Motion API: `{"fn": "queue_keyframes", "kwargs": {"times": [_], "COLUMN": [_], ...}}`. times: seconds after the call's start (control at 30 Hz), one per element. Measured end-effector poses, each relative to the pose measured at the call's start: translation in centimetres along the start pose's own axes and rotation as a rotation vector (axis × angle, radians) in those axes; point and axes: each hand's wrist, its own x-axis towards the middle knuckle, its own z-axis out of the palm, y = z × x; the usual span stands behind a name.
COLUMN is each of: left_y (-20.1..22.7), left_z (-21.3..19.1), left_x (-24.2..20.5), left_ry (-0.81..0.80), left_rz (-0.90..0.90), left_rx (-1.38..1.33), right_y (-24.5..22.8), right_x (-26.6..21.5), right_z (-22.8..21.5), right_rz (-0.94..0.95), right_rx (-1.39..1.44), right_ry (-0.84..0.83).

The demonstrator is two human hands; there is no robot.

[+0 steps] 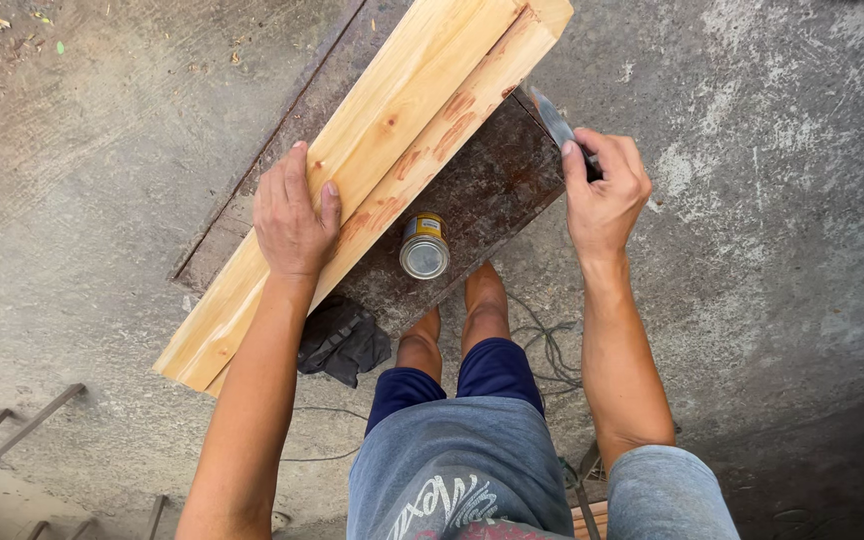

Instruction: The person uses a putty knife to apply wood stain from a can onto several wooden planks. They repeatedly dip the tool into the can and spread the stain along the grain of the wood, working on multiple planks in sequence.

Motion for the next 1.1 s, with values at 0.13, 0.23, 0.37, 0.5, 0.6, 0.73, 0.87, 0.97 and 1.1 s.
{"fn": "queue_keyframes", "kwargs": {"times": [0.13,0.23,0.37,0.5,0.6,0.73,0.87,0.97,1.1], "left_y": [0.1,0.0,-0.2,-0.2,-0.1,-0.1,-0.2,-0.1,-0.1], "left_z": [0.0,0.0,0.2,0.2,0.0,0.1,0.1,0.1,0.0], "left_x": [0.2,0.2,0.0,0.1,0.0,0.0,0.1,0.1,0.1], "left_ry": [0.015,0.003,0.013,0.01,0.007,0.01,0.008,0.005,0.023], "left_rz": [0.007,-0.007,0.005,0.006,0.002,0.0,0.004,0.005,0.015], "left_rx": [0.008,0.006,0.004,0.011,0.006,0.008,0.0,-0.012,-0.01], "right_y": [-1.5,-2.3,-2.7,-2.6,-2.5,-2.2,-2.7,-3.8,-5.7], "right_x": [1.9,2.5,2.2,1.7,1.5,1.6,1.7,1.1,0.3], "right_z": [-0.2,0.1,0.3,0.3,0.4,0.5,0.7,1.0,2.8], "right_rz": [-0.077,-0.082,-0.057,-0.05,-0.058,-0.058,-0.1,0.013,0.093], "right_rx": [-0.153,-0.153,-0.123,-0.094,-0.103,-0.17,-0.172,-0.065,0.077], "right_ry": [-0.002,-0.001,-0.04,-0.08,-0.083,-0.127,-0.079,-0.202,-0.052]}}
